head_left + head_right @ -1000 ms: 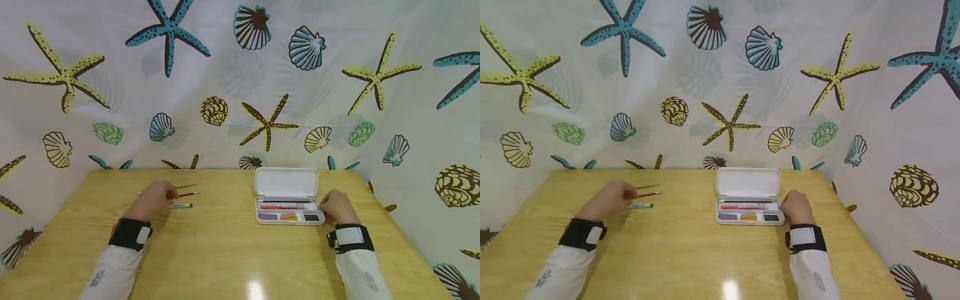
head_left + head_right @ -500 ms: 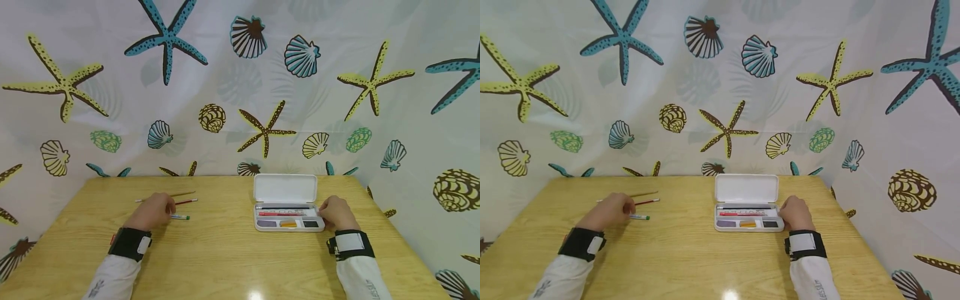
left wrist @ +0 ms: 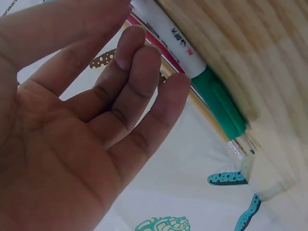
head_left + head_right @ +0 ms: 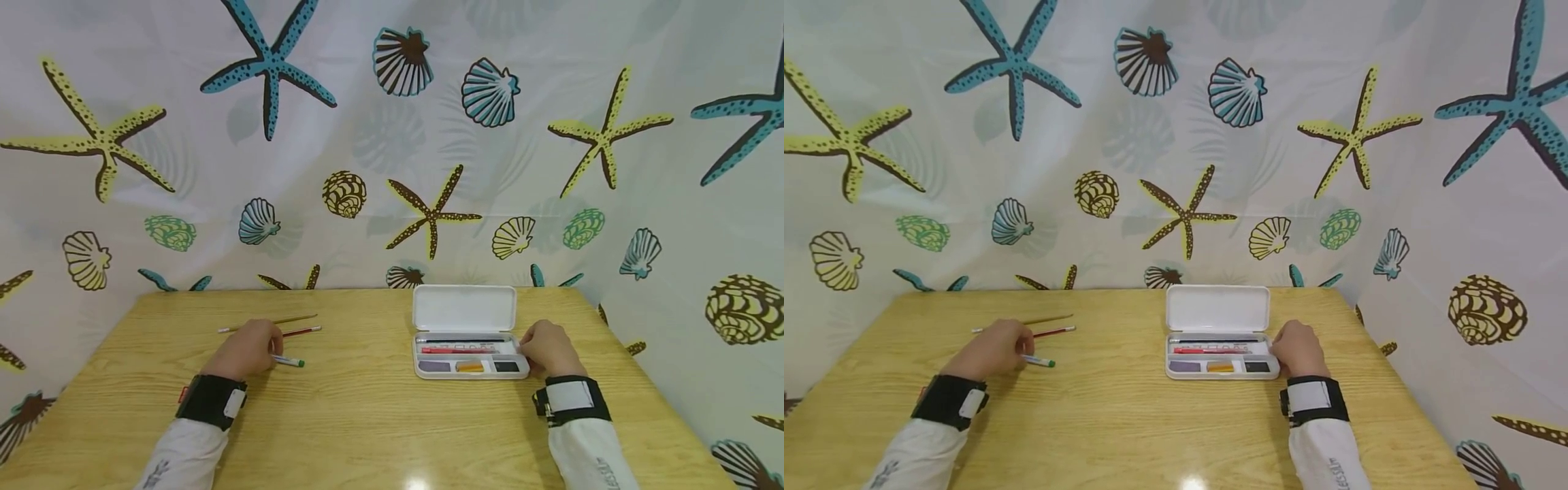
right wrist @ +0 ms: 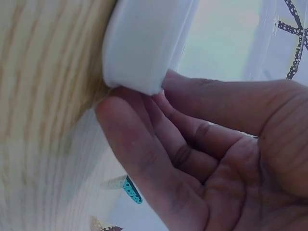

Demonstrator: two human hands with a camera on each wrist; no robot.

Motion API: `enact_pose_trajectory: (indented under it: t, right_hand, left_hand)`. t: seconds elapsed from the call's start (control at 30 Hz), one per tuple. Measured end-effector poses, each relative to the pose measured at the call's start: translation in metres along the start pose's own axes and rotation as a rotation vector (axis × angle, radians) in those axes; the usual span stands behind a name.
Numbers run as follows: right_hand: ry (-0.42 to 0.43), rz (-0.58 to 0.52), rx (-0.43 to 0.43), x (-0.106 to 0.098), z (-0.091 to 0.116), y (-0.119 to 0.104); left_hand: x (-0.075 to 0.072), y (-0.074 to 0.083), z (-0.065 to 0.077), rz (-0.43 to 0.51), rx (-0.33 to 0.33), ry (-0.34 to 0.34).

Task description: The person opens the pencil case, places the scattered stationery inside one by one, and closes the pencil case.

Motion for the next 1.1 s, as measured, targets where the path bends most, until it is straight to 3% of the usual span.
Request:
enact_pose_trajectory:
  t: [0.7, 1.1]
  right_hand:
    - [0.006, 0.034, -0.015, -0.0036, 0.0003, -0.0027]
    - [0.015, 0.03, -0.032, -0.0038, 0.0005, -0.006]
  left_hand:
    - [0.0069, 0.0067, -0.0026, 0.007, 0.06, 0.002]
    - [0.0091, 0.0065, -0.0027, 0.045, 0.04, -0.028]
Point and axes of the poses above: each hand's wrist, its own z-axis away from the middle knuckle, its own x-axis out of the palm, y = z × x, the point moved 10 cm from there along -z, towards the middle knuckle, and after that the axes turned 13 degrees about y, right-handed, at the moved point
